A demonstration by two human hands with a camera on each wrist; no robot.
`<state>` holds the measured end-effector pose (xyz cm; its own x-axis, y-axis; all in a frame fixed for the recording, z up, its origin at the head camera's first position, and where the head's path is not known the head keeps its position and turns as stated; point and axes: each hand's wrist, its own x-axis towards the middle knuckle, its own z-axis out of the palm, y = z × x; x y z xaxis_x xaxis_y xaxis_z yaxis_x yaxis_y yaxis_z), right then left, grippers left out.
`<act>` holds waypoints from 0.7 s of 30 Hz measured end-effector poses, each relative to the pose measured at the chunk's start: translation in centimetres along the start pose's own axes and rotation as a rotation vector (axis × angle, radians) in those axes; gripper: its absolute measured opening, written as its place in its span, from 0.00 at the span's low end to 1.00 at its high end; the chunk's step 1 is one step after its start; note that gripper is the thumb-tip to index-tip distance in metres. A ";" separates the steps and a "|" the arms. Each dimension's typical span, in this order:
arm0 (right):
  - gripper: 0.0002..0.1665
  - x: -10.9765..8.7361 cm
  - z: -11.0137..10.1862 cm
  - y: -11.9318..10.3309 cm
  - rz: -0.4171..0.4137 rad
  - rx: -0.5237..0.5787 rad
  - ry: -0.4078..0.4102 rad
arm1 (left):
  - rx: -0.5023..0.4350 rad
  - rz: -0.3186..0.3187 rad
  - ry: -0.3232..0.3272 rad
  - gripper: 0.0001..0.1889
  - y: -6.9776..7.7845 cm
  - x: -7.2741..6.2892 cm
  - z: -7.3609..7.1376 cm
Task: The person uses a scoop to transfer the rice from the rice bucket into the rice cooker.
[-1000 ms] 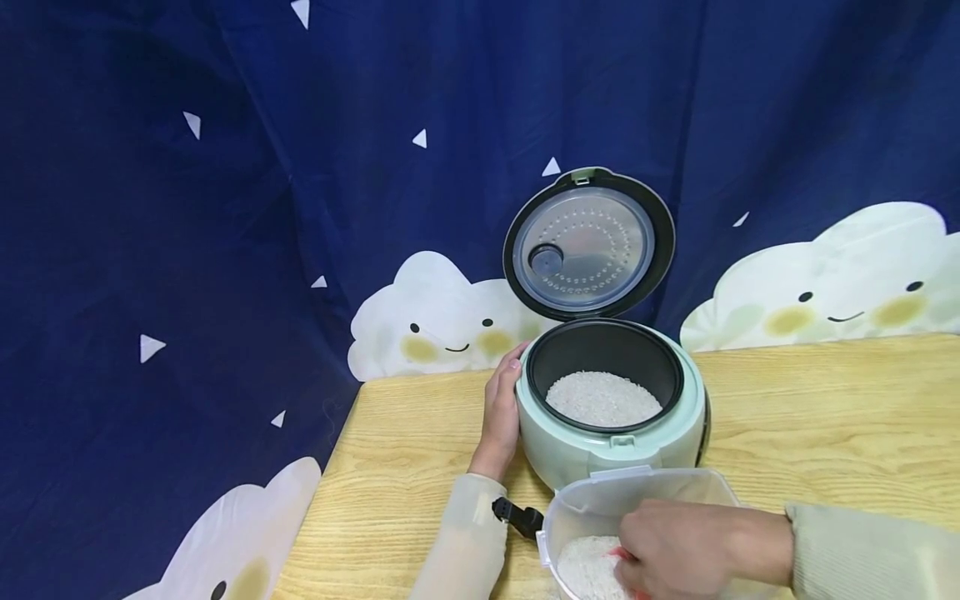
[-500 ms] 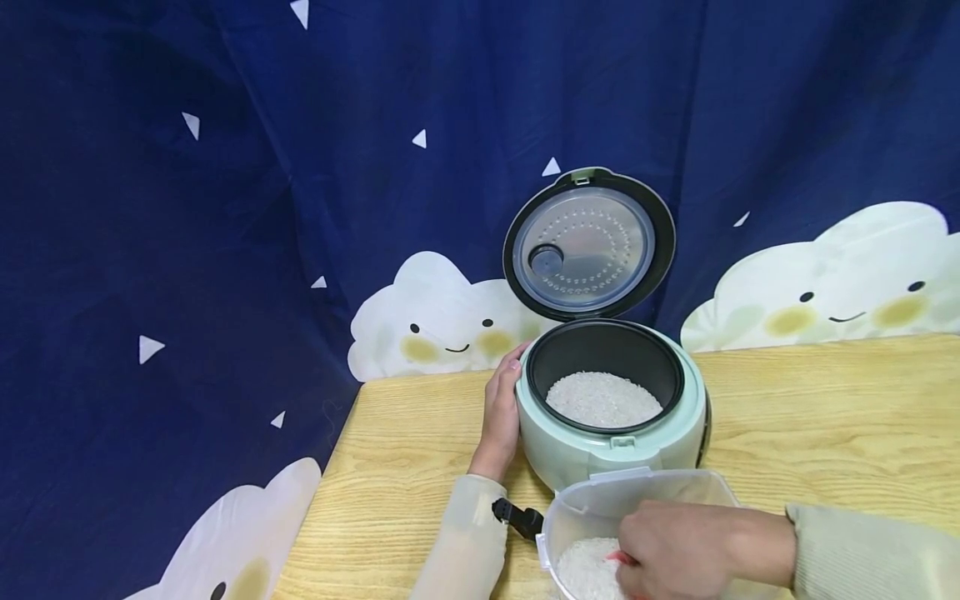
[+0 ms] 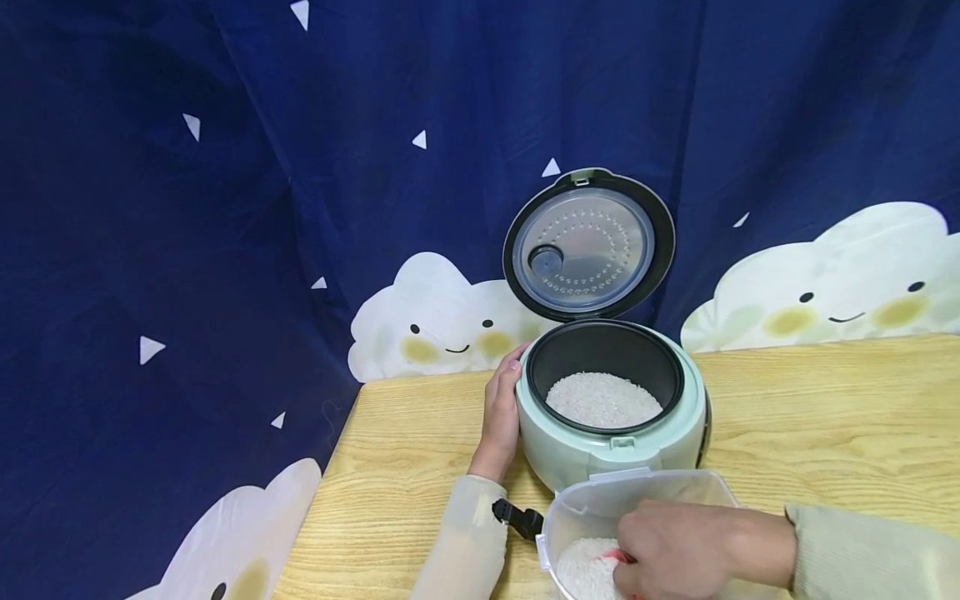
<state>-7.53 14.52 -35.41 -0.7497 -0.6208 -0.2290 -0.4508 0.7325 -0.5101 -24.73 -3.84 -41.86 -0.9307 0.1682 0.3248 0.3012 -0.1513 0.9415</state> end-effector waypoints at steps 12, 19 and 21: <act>0.24 -0.1 0.1 -0.3 0.102 -0.004 -0.055 | 0.012 -0.022 0.001 0.28 0.1 0.0 0.0; 0.24 -0.1 0.3 0.1 0.026 -0.096 -0.028 | 0.006 -0.023 -0.001 0.28 0.1 0.0 0.0; 0.24 -0.1 0.3 0.1 0.021 -0.099 -0.028 | 0.005 -0.021 -0.001 0.27 0.2 -0.1 0.1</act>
<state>-7.35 14.58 -35.66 -0.7460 -0.6119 -0.2627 -0.4818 0.7683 -0.4214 -24.61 -3.80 -41.72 -0.9366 0.1723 0.3051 0.2827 -0.1428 0.9485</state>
